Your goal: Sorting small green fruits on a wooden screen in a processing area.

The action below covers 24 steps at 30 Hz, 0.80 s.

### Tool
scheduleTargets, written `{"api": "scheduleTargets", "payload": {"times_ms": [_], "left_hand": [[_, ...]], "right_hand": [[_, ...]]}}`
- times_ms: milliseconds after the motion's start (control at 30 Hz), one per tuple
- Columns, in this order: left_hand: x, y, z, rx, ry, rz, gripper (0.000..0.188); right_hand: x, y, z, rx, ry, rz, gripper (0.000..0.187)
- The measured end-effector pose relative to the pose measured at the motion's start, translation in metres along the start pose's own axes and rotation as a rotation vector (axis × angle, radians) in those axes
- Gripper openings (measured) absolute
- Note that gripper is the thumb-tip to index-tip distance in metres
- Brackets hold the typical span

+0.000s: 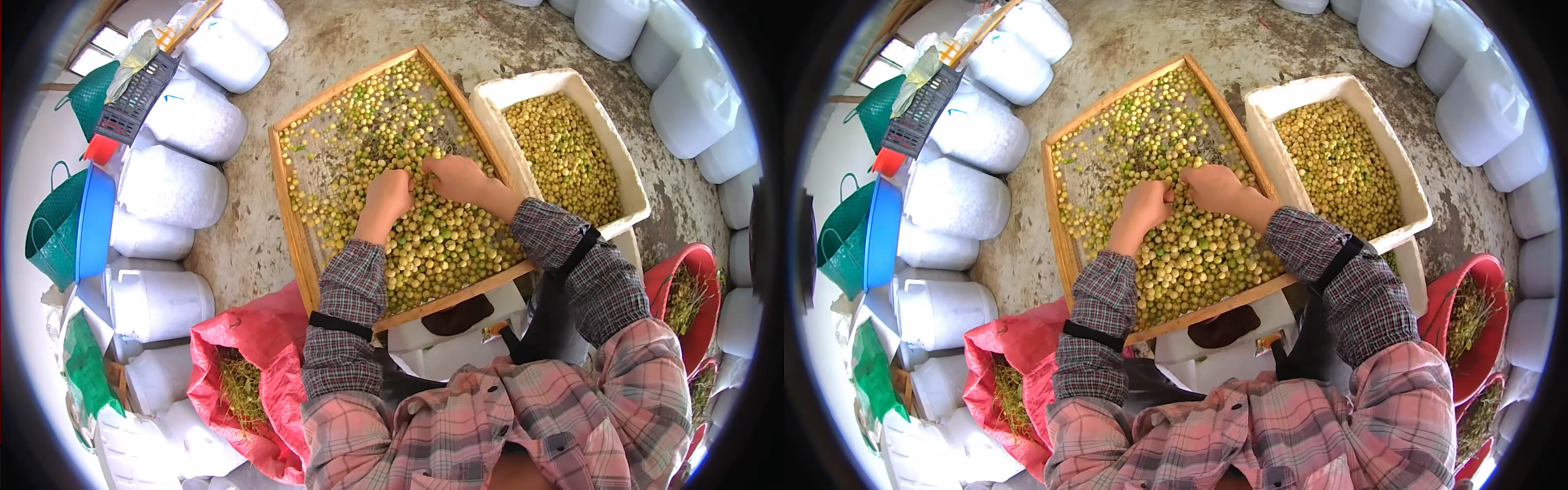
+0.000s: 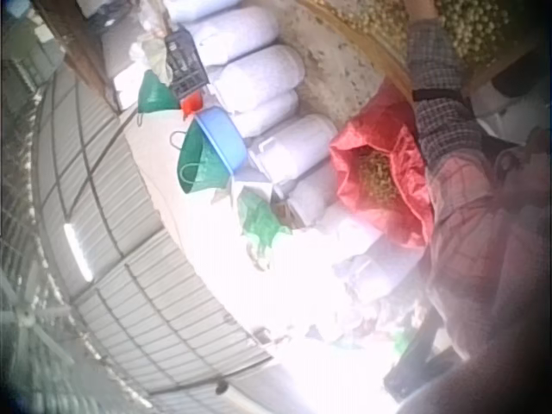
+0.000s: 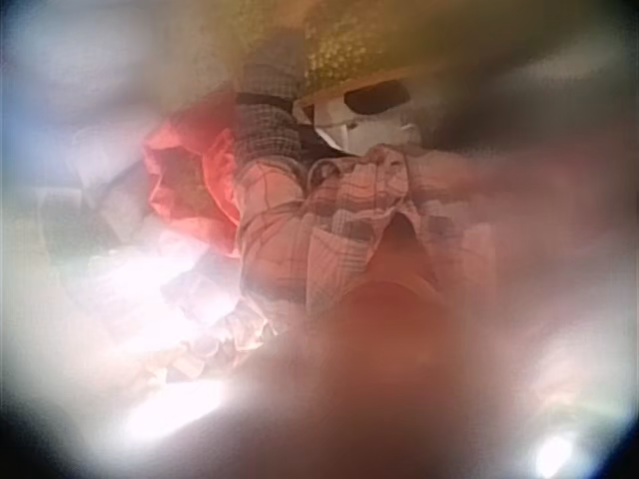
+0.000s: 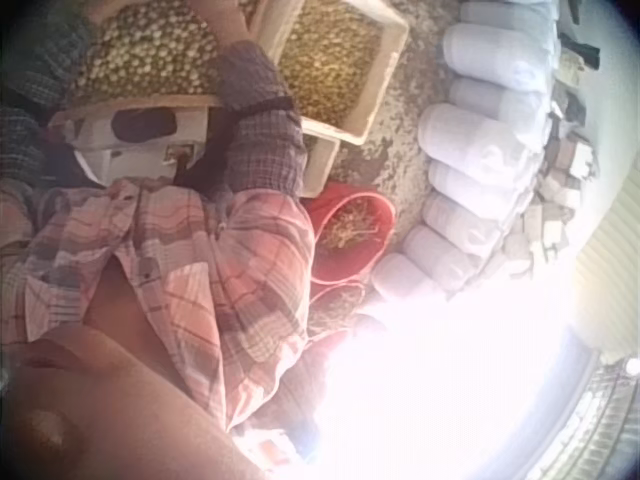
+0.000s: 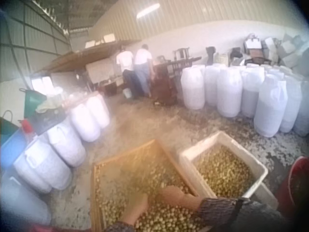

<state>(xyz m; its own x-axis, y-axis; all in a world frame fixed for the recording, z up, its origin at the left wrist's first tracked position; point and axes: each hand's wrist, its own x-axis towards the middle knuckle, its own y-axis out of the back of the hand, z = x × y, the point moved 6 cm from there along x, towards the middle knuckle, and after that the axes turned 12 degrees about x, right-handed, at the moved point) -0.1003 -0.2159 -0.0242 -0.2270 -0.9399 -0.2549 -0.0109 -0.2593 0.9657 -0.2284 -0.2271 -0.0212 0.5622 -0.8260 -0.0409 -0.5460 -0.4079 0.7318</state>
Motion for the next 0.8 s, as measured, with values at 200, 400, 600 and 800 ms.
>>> {"api": "scheduleTargets", "payload": {"times_ms": [200,400,600,800], "left_hand": [[-0.022,0.013,-0.007,-0.388,0.079,0.182,0.016],[-0.043,0.042,0.023,-0.864,-0.061,0.224,0.022],[-0.052,0.016,0.021,-0.349,-0.142,0.203,0.016],[-0.052,0.005,0.027,-0.147,-0.183,0.095,0.016]], "right_hand": [[0.005,-0.009,0.002,-0.023,-0.033,-0.037,0.012],[-0.016,-0.019,0.003,1.574,-0.49,-0.1,0.02],[-0.031,-0.012,0.018,0.903,-0.346,-0.047,0.019],[-0.024,-0.016,-0.015,-0.008,0.067,-0.163,0.013]]}}
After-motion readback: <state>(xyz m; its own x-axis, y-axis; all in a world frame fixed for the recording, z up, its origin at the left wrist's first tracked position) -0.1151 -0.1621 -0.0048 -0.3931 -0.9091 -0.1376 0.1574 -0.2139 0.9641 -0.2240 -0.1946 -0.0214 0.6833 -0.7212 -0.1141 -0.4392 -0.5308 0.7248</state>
